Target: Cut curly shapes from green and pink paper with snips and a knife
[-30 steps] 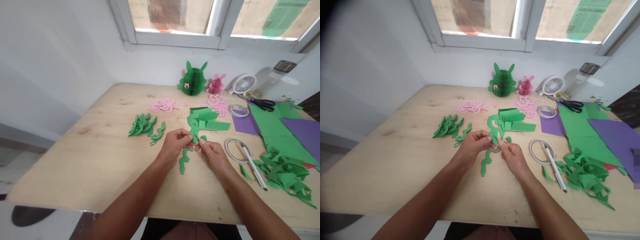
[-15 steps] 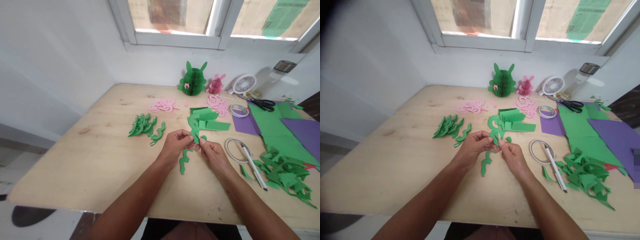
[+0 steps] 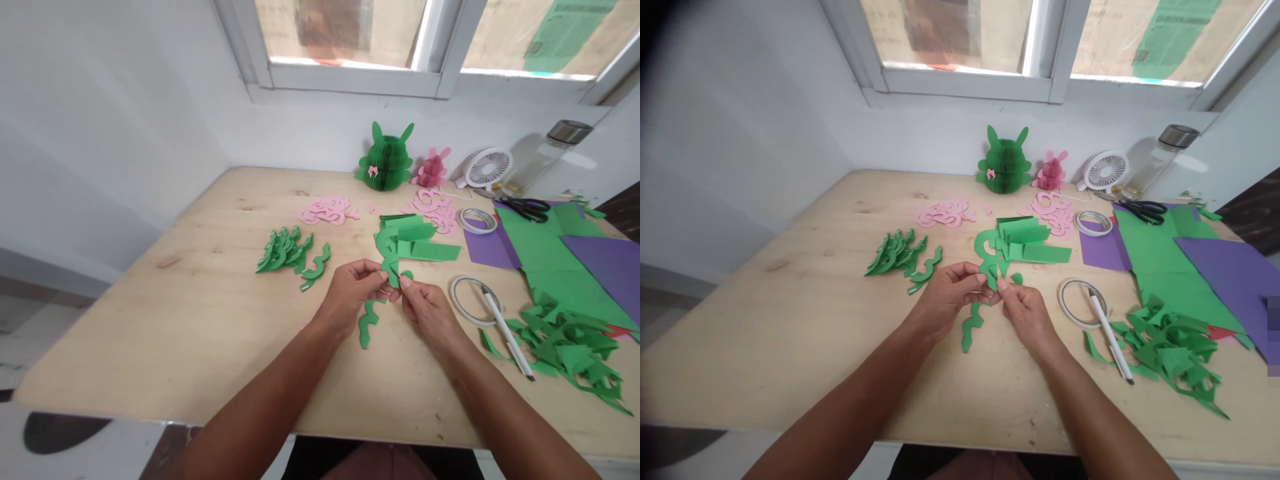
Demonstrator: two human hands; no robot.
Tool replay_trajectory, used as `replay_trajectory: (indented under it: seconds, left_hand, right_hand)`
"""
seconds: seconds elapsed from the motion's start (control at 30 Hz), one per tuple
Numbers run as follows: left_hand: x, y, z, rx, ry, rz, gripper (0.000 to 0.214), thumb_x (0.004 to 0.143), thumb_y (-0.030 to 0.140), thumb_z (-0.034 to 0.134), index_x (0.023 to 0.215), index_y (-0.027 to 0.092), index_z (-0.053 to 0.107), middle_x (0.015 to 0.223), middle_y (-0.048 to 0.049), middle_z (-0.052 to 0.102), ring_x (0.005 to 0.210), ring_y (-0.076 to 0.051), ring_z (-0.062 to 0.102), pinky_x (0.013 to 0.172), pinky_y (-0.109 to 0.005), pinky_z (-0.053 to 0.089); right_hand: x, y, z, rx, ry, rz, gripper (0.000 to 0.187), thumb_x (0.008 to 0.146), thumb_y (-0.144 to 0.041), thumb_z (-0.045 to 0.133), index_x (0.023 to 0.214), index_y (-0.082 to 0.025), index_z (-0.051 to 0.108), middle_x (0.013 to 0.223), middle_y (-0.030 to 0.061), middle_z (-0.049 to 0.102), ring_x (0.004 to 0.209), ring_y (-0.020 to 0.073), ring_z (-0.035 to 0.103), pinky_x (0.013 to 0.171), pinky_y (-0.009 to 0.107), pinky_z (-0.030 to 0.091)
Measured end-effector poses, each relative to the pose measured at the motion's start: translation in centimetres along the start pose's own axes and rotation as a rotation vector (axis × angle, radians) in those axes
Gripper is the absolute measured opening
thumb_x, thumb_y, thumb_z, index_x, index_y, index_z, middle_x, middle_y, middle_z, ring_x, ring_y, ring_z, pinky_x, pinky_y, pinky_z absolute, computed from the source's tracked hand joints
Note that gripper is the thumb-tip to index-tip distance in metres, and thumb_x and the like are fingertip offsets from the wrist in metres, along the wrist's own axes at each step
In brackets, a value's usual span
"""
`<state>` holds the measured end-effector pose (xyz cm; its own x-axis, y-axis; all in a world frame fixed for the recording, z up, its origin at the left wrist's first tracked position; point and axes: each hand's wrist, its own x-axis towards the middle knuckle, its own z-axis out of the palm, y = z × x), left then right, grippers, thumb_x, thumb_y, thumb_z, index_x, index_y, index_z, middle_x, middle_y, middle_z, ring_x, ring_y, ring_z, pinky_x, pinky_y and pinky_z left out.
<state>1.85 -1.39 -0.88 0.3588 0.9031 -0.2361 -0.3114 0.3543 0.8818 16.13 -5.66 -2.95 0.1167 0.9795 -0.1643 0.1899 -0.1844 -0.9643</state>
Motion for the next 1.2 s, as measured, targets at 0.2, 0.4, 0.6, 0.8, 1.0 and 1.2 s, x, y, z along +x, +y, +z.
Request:
replay_trajectory:
  seconds: [0.2, 0.4, 0.6, 0.8, 1.0, 1.2]
  left_hand:
    - [-0.03, 0.13, -0.06, 0.017, -0.002, -0.003, 0.02, 0.064, 0.027, 0.075, 0.069, 0.015, 0.059, 0.063, -0.0011, 0.066, 0.06, -0.014, 0.065, 0.063, -0.027, 0.053]
    - [0.09, 0.14, -0.12, 0.027, 0.03, 0.021, 0.021, 0.063, 0.027, 0.075, 0.073, 0.015, 0.061, 0.066, -0.0005, 0.066, 0.059, -0.012, 0.063, 0.06, -0.025, 0.052]
    - [0.3, -0.06, -0.24, 0.019, 0.053, 0.054, 0.02, 0.063, 0.028, 0.075, 0.071, 0.016, 0.061, 0.063, -0.0002, 0.065, 0.057, -0.012, 0.062, 0.06, -0.025, 0.052]
    - [0.13, 0.12, -0.11, 0.011, 0.063, 0.033, 0.018, 0.064, 0.027, 0.074, 0.068, 0.015, 0.061, 0.062, -0.0007, 0.065, 0.058, -0.011, 0.061, 0.06, -0.024, 0.051]
    - [0.18, 0.0, -0.13, -0.009, 0.059, 0.034, 0.018, 0.064, 0.026, 0.074, 0.068, 0.015, 0.061, 0.061, -0.0004, 0.064, 0.058, -0.011, 0.061, 0.06, -0.023, 0.051]
    - [0.23, -0.09, -0.13, -0.006, 0.064, 0.037, 0.017, 0.065, 0.026, 0.074, 0.068, 0.015, 0.062, 0.062, -0.001, 0.065, 0.058, -0.011, 0.061, 0.061, -0.024, 0.052]
  right_hand:
    - [0.0, 0.02, -0.08, -0.037, 0.012, -0.016, 0.062, 0.079, -0.072, 0.048, 0.062, -0.014, 0.063, 0.045, -0.0061, 0.031, 0.041, 0.0075, 0.021, 0.04, 0.023, 0.014]
    - [0.1, 0.38, -0.15, -0.05, 0.007, -0.002, 0.061, 0.08, -0.071, 0.047, 0.067, -0.014, 0.065, 0.045, -0.0067, 0.03, 0.041, 0.0076, 0.02, 0.04, 0.023, 0.013]
    - [0.1, 0.48, -0.13, -0.061, -0.003, -0.018, 0.059, 0.081, -0.069, 0.048, 0.068, -0.014, 0.064, 0.045, -0.0067, 0.029, 0.042, 0.0078, 0.021, 0.041, 0.023, 0.013]
    - [0.02, 0.31, -0.1, -0.069, -0.002, -0.016, 0.06, 0.08, -0.07, 0.048, 0.066, -0.014, 0.065, 0.045, -0.0067, 0.03, 0.042, 0.0079, 0.021, 0.041, 0.023, 0.015]
    - [0.14, 0.48, -0.14, -0.061, -0.001, -0.01, 0.06, 0.081, -0.069, 0.048, 0.067, -0.014, 0.066, 0.046, -0.0063, 0.031, 0.043, 0.0077, 0.022, 0.041, 0.023, 0.013]
    - [0.24, 0.71, -0.16, -0.051, -0.006, -0.019, 0.058, 0.08, -0.068, 0.049, 0.067, -0.014, 0.066, 0.045, -0.0072, 0.029, 0.042, 0.0073, 0.02, 0.041, 0.022, 0.012]
